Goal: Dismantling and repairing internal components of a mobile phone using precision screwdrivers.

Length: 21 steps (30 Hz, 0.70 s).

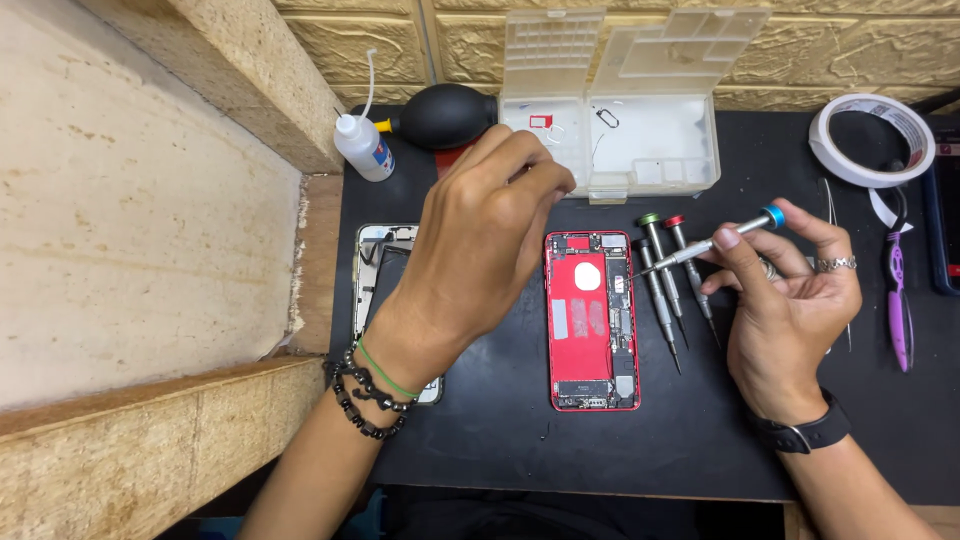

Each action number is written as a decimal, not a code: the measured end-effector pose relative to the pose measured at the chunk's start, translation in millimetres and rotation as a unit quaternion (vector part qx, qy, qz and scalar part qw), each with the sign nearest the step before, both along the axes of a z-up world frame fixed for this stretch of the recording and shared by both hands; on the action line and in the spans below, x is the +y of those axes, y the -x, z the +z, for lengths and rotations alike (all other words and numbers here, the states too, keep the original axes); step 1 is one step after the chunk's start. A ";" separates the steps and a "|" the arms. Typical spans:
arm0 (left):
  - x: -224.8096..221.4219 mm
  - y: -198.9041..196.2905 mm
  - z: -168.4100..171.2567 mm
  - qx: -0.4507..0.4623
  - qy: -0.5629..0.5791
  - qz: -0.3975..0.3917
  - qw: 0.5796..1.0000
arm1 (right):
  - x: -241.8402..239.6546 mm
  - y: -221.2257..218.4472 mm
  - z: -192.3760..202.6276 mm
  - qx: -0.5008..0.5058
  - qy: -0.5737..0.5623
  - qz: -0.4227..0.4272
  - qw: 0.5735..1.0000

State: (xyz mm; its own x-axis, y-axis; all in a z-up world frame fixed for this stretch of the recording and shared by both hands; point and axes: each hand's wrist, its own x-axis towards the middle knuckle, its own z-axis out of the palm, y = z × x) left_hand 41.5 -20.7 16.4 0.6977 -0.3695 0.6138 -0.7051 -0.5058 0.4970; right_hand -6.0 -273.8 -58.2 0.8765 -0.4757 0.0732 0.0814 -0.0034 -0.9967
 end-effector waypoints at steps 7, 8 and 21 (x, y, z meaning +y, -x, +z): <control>10.9 9.6 -29.2 0.091 0.006 0.009 0.996 | 0.2 0.7 -0.1 -0.002 0.001 0.002 1.000; 11.4 9.7 -34.2 0.106 0.011 -0.001 0.994 | 0.3 1.0 0.1 0.000 0.003 0.002 1.000; -3.8 16.1 -54.9 0.112 -0.002 -0.016 0.994 | -3.5 1.3 -6.4 0.000 0.013 0.010 1.000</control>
State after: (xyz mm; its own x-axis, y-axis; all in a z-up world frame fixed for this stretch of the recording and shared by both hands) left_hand 25.4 -24.5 -38.5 0.8048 -0.3952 0.4429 -0.5924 -0.4876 0.6414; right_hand -7.4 -277.3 -64.6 0.8857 -0.4563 0.0855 0.0820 -0.0276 -0.9963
